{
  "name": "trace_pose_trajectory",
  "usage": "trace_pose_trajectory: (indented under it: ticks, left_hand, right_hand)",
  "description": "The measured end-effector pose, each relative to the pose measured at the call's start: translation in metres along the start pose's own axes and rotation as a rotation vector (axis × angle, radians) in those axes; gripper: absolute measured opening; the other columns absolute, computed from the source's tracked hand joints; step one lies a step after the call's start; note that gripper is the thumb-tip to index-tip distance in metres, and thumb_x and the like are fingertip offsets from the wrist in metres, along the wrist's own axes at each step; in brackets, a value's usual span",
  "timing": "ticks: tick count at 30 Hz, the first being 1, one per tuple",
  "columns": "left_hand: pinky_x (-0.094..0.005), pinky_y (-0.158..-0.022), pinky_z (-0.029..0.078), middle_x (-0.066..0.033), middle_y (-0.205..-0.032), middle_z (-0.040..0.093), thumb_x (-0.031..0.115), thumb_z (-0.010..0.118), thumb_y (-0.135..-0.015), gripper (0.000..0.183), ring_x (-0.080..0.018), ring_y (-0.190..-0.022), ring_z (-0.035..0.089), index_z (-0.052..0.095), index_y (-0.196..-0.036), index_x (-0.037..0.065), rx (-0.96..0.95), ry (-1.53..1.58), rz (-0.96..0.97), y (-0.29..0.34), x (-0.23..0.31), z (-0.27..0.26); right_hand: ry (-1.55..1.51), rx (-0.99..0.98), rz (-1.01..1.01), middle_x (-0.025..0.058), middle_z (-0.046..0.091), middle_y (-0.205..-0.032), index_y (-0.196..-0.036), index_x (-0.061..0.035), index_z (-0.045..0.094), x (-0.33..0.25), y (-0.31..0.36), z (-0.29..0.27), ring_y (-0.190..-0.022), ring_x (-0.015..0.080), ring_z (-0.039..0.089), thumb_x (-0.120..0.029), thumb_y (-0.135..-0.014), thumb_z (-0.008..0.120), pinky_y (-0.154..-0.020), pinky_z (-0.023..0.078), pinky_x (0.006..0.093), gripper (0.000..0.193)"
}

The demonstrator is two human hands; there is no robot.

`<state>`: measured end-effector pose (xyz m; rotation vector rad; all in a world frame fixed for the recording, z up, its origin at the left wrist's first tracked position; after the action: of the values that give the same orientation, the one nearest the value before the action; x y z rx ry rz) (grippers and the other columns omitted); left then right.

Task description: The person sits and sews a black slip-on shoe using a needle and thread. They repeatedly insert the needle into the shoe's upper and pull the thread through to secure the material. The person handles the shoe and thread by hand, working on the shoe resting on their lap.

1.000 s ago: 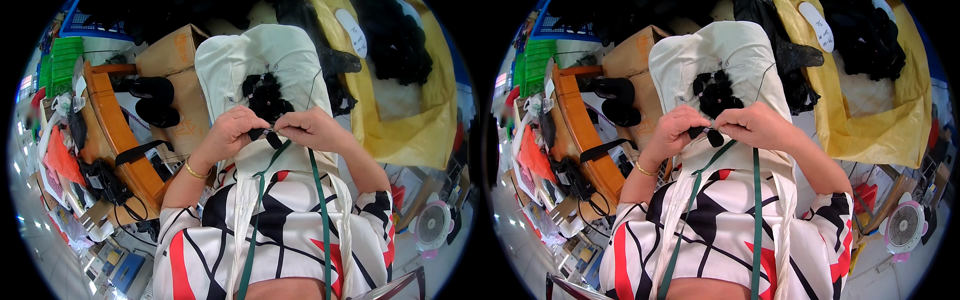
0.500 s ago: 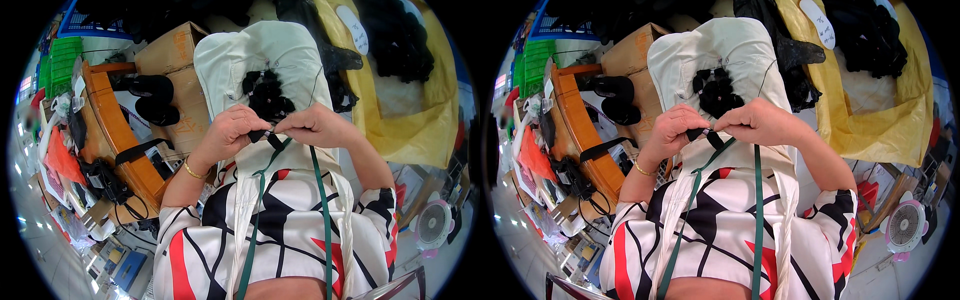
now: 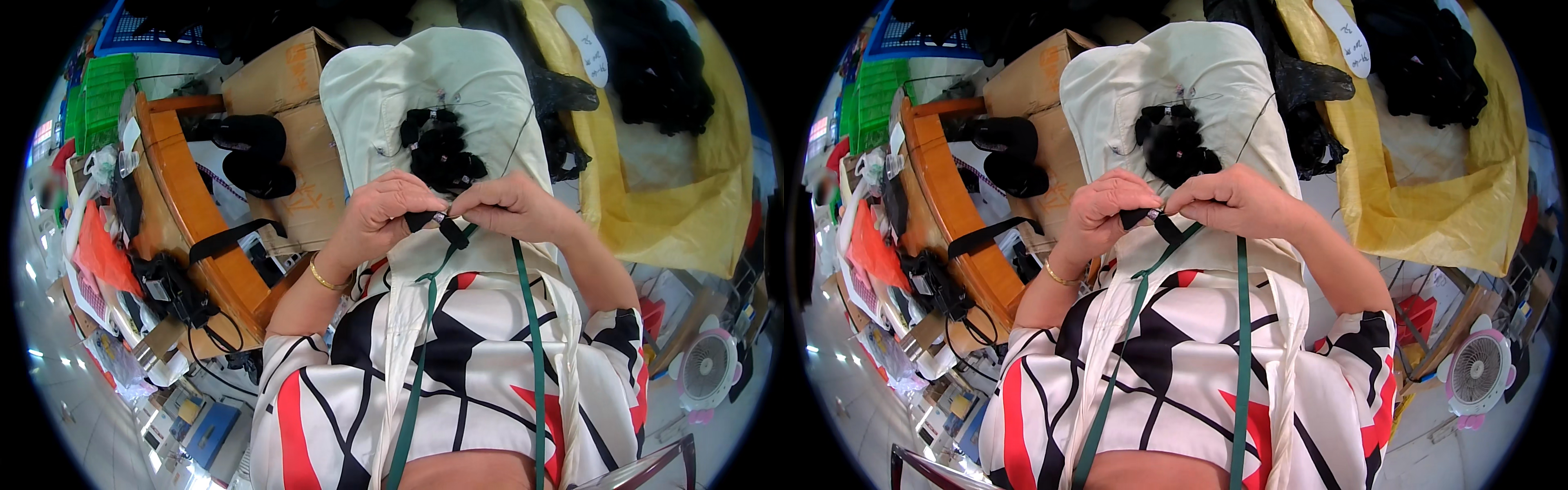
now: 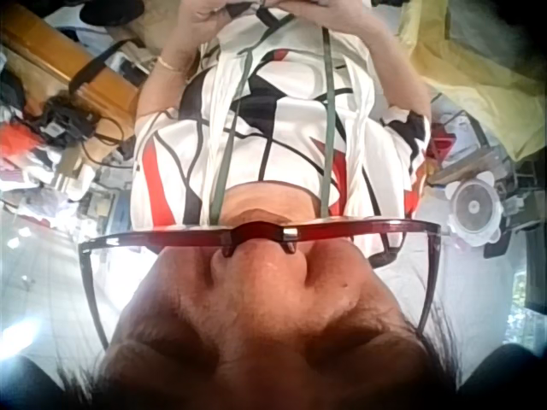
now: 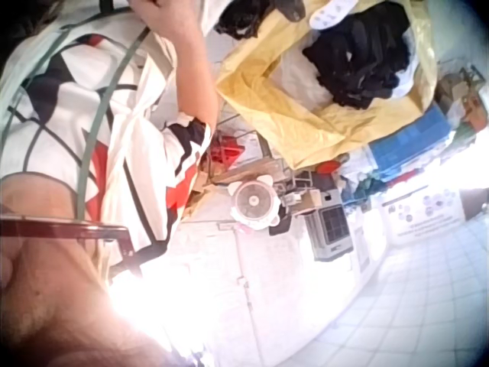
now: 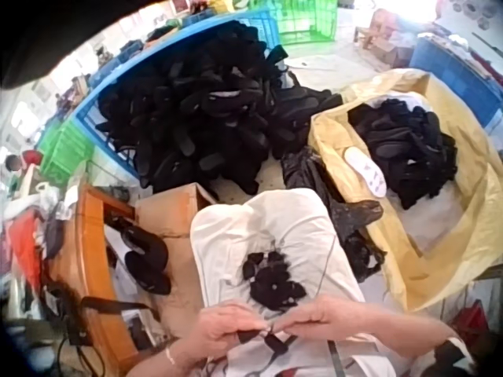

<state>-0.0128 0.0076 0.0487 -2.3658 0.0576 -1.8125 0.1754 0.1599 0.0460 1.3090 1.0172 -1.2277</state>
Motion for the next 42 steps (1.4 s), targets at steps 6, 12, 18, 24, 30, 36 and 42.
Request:
trace_pose_trajectory:
  ticks: [6,12,18,24,30,36,42]
  left_hand:
    - [-0.0326,-0.082,0.053,-0.0048,-0.093,0.074,-0.016,0.067,-0.069,0.039,-0.024,-0.093,0.066,0.075,-0.099,0.007,0.062,0.087,-0.024,0.009,-0.006,0.006]
    - [-0.0338,-0.08,0.052,-0.0067,-0.093,0.073,-0.009,0.075,-0.073,0.027,-0.0253,-0.089,0.068,0.074,-0.097,0.004,0.087,0.008,0.01,0.006,0.004,0.007]
    - [-0.0315,-0.08,0.051,-0.0061,-0.094,0.072,-0.006,0.075,-0.077,0.023,-0.0222,-0.088,0.065,0.073,-0.099,0.003,0.075,-0.005,-0.004,0.009,0.003,0.009]
    - [-0.0238,-0.081,0.046,-0.0032,-0.099,0.065,-0.003,0.074,-0.084,0.02,-0.0121,-0.089,0.059,0.071,-0.102,0.001,0.104,0.499,-0.325,0.016,-0.003,0.016]
    - [-0.0239,-0.081,0.047,-0.0027,-0.095,0.068,-0.004,0.073,-0.083,0.019,-0.0098,-0.087,0.06,0.071,-0.101,0.001,0.093,0.536,-0.379,0.016,-0.003,0.022]
    - [-0.0255,-0.078,0.049,-0.0028,-0.09,0.071,0.001,0.072,-0.084,0.016,-0.01,-0.084,0.062,0.072,-0.099,0.001,0.164,0.406,-0.549,0.02,-0.009,0.022]
    - [-0.025,-0.077,0.049,-0.006,-0.089,0.071,0.007,0.073,-0.08,0.018,-0.0096,-0.085,0.063,0.072,-0.098,0.001,0.139,0.219,-0.526,0.018,0.0,0.019]
  right_hand:
    - [-0.047,0.052,-0.014,0.0028,0.069,-0.09,-0.106,-0.0041,0.067,0.006,0.001,0.012,-0.08,0.0108,0.062,-0.006,-0.096,0.062,-0.074,0.05,0.0248,0.011]
    - [-0.03,0.143,0.032,0.0016,0.067,-0.084,-0.1,-0.004,0.066,-0.003,0.004,0.019,-0.073,0.0091,0.061,-0.007,-0.096,0.063,-0.066,0.049,0.0243,0.006]
    - [0.014,0.157,0.049,0.0014,0.066,-0.082,-0.094,-0.0038,0.063,-0.001,0.003,0.021,-0.064,0.0082,0.061,-0.006,-0.096,0.062,-0.06,0.049,0.0241,0.003]
    - [-0.113,0.144,0.091,0.0006,0.062,-0.08,-0.104,-0.004,0.055,0.006,0.0,0.022,-0.065,0.0063,0.058,-0.015,-0.099,0.06,-0.06,0.047,0.022,0.013]
    - [-0.285,0.095,0.142,0.0005,0.059,-0.078,-0.107,-0.0048,0.051,0.008,-0.008,0.027,-0.071,0.0057,0.052,-0.022,-0.1,0.059,-0.062,0.043,0.0228,0.02]
    - [0.298,0.222,0.055,0.0062,0.061,-0.077,-0.093,-0.0064,0.062,-0.008,-0.016,0.012,-0.068,0.0201,0.059,-0.016,-0.091,0.068,-0.061,0.047,0.0334,0.012]
    - [0.837,0.2,-0.366,0.005,0.061,-0.077,-0.085,-0.008,0.068,-0.025,-0.022,0.022,-0.072,0.0263,0.061,-0.014,-0.076,0.074,-0.057,0.048,0.0377,0.013]
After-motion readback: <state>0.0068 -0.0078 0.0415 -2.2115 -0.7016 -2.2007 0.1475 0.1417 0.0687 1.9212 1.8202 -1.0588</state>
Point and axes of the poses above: each hand's wrist, its own y-axis away from the middle knuckle, its own z-axis out of the palm, x = y × z, the point moved 1 cm from there along -y, towards the middle knuckle
